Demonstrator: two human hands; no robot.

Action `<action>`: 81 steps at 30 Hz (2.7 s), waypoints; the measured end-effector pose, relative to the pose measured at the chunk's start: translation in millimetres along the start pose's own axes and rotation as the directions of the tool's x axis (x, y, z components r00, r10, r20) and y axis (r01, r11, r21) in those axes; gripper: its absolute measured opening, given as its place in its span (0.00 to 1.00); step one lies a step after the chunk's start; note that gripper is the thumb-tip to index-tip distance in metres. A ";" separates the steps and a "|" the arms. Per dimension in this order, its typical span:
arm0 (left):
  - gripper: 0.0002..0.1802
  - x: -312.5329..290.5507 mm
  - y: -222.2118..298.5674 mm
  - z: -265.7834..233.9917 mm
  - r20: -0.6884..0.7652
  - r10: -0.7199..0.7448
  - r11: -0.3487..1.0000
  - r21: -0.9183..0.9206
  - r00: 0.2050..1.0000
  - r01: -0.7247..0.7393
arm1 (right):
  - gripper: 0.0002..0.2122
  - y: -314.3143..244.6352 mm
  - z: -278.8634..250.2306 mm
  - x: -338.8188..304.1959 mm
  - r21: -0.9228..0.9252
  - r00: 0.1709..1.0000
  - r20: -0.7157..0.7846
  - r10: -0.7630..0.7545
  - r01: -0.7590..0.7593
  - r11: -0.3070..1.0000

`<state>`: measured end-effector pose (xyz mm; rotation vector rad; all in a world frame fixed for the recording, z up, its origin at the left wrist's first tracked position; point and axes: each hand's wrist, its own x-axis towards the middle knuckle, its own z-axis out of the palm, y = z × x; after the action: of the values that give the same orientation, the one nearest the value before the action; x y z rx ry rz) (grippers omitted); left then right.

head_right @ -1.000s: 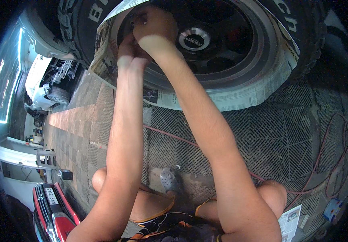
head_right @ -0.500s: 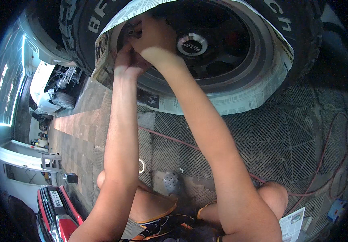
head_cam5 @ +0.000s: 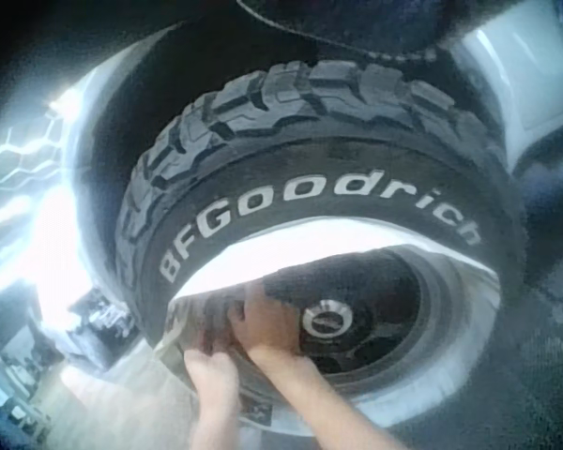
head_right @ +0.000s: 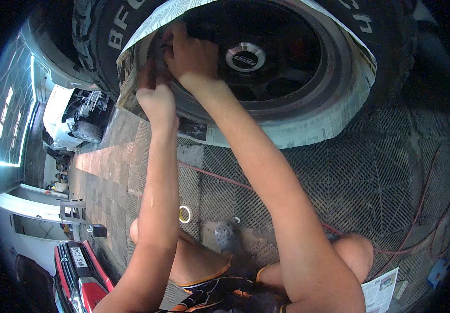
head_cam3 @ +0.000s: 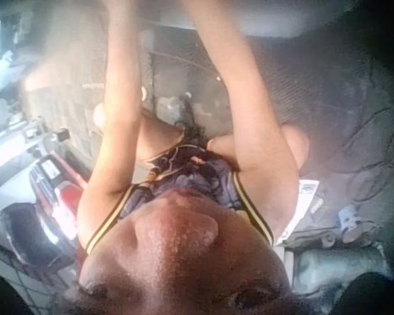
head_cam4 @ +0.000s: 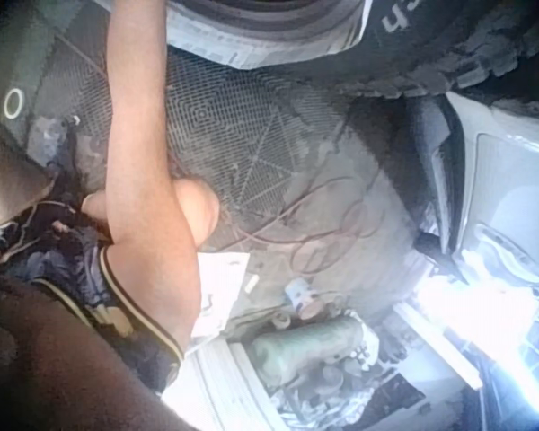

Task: The person sits on the floor and applies strips of masking tape around the rim of a car tire. They repeatedly tear off pieces of tape and press them onto the rim edge, working around the circumference.

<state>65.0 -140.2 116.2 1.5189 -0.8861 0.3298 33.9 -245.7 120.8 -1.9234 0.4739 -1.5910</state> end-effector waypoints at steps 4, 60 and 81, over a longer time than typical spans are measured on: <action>0.33 8.5 9.7 -8.7 0.190 0.077 0.982 0.154 0.979 -0.107 | 0.16 6.8 3.9 -1.5 0.087 0.997 -0.051 -0.060 0.064 0.994; 0.21 22.1 40.6 -10.1 0.164 0.122 0.831 0.522 0.979 -0.191 | 0.12 -8.5 17.2 -3.8 0.809 0.768 0.324 0.553 -0.527 0.259; 0.21 32.5 33.6 -14.0 0.323 0.340 0.597 0.651 0.883 -0.468 | 0.07 -18.5 -10.6 -7.2 0.724 0.558 0.690 0.462 -0.525 -0.448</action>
<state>67.4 -135.1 164.7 2.0724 -1.3445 1.0002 20.3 -229.4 128.4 -0.2018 0.0050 -0.5798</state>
